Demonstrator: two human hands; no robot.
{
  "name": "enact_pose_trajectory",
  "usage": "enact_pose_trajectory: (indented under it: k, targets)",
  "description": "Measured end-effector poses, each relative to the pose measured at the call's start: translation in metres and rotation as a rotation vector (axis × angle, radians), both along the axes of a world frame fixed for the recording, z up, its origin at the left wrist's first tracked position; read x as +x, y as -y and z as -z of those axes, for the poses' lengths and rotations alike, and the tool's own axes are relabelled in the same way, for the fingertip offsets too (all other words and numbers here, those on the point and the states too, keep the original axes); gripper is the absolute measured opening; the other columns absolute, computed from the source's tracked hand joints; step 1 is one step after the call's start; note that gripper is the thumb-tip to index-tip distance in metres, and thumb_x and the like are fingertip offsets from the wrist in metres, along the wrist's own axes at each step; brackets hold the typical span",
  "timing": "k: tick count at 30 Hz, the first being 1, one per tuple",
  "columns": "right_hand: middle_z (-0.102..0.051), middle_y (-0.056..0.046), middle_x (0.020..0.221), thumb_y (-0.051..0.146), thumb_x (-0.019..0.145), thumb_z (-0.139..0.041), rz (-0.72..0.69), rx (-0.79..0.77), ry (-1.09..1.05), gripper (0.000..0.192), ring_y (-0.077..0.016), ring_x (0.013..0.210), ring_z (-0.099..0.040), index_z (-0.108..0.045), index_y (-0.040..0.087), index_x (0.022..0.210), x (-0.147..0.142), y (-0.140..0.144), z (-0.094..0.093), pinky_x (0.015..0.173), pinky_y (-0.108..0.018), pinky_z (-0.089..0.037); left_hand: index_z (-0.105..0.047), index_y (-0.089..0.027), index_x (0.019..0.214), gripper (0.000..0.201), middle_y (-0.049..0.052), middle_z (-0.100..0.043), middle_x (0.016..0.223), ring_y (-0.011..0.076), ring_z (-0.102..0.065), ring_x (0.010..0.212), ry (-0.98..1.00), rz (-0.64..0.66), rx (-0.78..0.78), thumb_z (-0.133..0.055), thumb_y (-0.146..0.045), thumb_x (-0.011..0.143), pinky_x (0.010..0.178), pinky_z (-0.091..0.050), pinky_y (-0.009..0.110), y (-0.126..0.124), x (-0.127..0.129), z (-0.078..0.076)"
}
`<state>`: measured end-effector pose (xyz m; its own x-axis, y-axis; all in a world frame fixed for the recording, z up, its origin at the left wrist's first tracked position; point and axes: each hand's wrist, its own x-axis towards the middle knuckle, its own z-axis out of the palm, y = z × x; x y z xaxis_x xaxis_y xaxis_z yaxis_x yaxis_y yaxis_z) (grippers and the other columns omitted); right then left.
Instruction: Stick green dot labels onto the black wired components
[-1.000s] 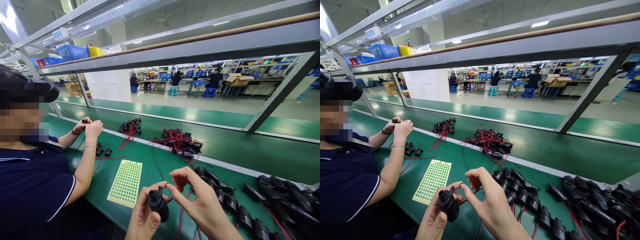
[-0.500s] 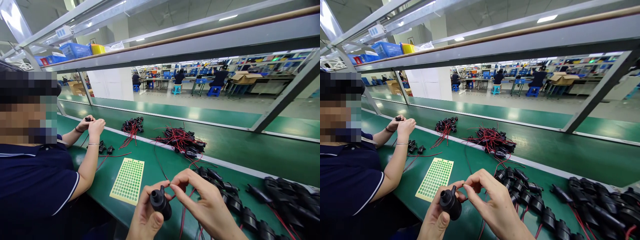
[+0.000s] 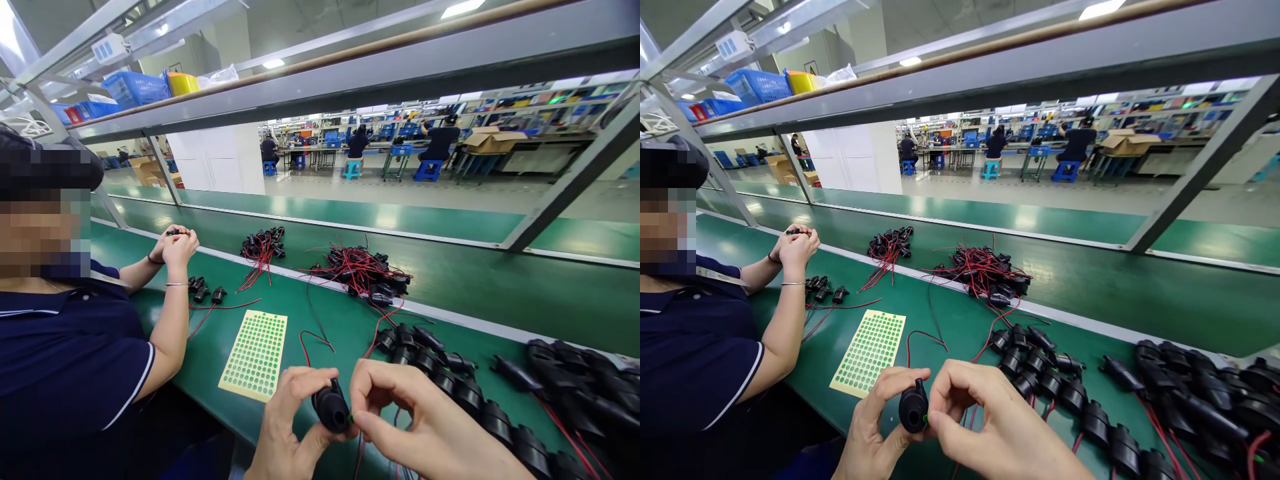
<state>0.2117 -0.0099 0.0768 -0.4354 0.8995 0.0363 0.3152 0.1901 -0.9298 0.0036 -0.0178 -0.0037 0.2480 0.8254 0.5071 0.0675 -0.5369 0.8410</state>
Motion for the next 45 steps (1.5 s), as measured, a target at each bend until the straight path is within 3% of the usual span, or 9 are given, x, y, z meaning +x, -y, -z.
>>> enact_pose_trajectory:
  k: [10,25,31,34,38,41,43,45]
  targets:
    - [-0.068,0.005,0.078,0.005,0.078,-0.058,-0.023,-0.008,0.175,0.018,-0.0126,0.071,-0.062,-0.058,0.023,0.075,0.004,0.006,-0.013,0.066,-0.019,-0.049,-0.062,-0.036,0.139,0.039,0.002,-0.078,0.132,0.0186,-0.07,0.114,-0.084,0.08,0.111,-0.068,-0.046,0.102,0.099,-0.055,0.028,-0.004,-0.001,0.002]
    - [-0.063,0.009,0.069,-0.002,0.074,-0.055,-0.009,0.339,0.252,0.027,-0.0088,0.058,-0.059,-0.051,0.025,0.077,0.002,0.015,-0.012,0.054,-0.016,-0.045,-0.064,-0.037,0.134,0.033,-0.002,-0.078,0.133,0.0161,-0.069,0.114,-0.092,0.125,0.062,-0.067,-0.046,0.102,0.099,-0.054,0.025,-0.002,-0.001,-0.002]
    - [-0.065,0.007,0.079,0.002,0.086,-0.055,0.024,0.354,0.308,0.024,-0.0113,0.066,-0.062,-0.051,0.026,0.083,0.003,0.023,-0.004,0.06,-0.021,-0.047,-0.062,-0.037,0.139,0.037,-0.001,-0.077,0.134,0.0169,-0.068,0.116,-0.112,0.129,0.071,-0.064,-0.047,0.104,0.101,-0.053,0.026,-0.001,-0.003,-0.002]
    - [-0.064,0.006,0.083,0.005,0.089,-0.056,-0.001,0.227,0.263,0.022,-0.0128,0.072,-0.063,-0.052,0.026,0.085,0.005,0.022,-0.007,0.066,-0.023,-0.048,-0.061,-0.035,0.14,0.036,0.001,-0.077,0.134,0.0176,-0.067,0.113,-0.111,0.134,0.088,-0.063,-0.045,0.105,0.099,-0.053,0.027,-0.001,-0.003,-0.002]
    - [-0.058,0.005,0.091,0.011,0.086,-0.065,-0.104,-0.116,0.016,0.024,-0.0125,0.076,-0.061,-0.047,0.026,0.093,0.005,0.007,-0.008,0.067,-0.022,-0.049,-0.061,-0.034,0.14,0.036,0.002,-0.077,0.125,0.0175,-0.064,0.106,-0.089,0.164,0.131,-0.06,-0.046,0.106,0.094,-0.051,0.026,-0.001,-0.003,-0.004]
    - [-0.057,0.006,0.085,0.02,0.09,-0.069,-0.18,-0.276,-0.151,0.027,-0.0119,0.069,-0.063,-0.043,0.026,0.094,0.002,-0.006,-0.002,0.061,-0.022,-0.046,-0.064,-0.035,0.137,0.033,0.001,-0.075,0.119,0.0172,-0.062,0.1,-0.027,0.165,0.05,-0.064,-0.042,0.104,0.09,-0.049,0.025,-0.001,-0.004,0.0]
    - [-0.058,0.006,0.08,0.03,0.097,-0.07,-0.193,-0.21,-0.167,0.024,-0.0122,0.065,-0.062,-0.047,0.025,0.093,0.002,-0.01,0.003,0.06,-0.023,-0.045,-0.068,-0.033,0.13,0.034,0.001,-0.071,0.11,0.0174,-0.061,0.093,0.067,0.172,-0.084,-0.066,-0.051,0.102,0.083,-0.048,0.026,-0.001,-0.004,0.004]
    - [-0.06,0.003,0.08,0.031,0.102,-0.068,-0.119,0.065,-0.128,0.02,-0.0126,0.067,-0.06,-0.055,0.024,0.09,0.006,-0.011,0.006,0.06,-0.023,-0.046,-0.072,-0.028,0.124,0.044,0.003,-0.068,0.102,0.0183,-0.059,0.089,0.134,0.192,-0.224,-0.063,-0.063,0.098,0.081,-0.046,0.027,-0.001,-0.004,0.006]
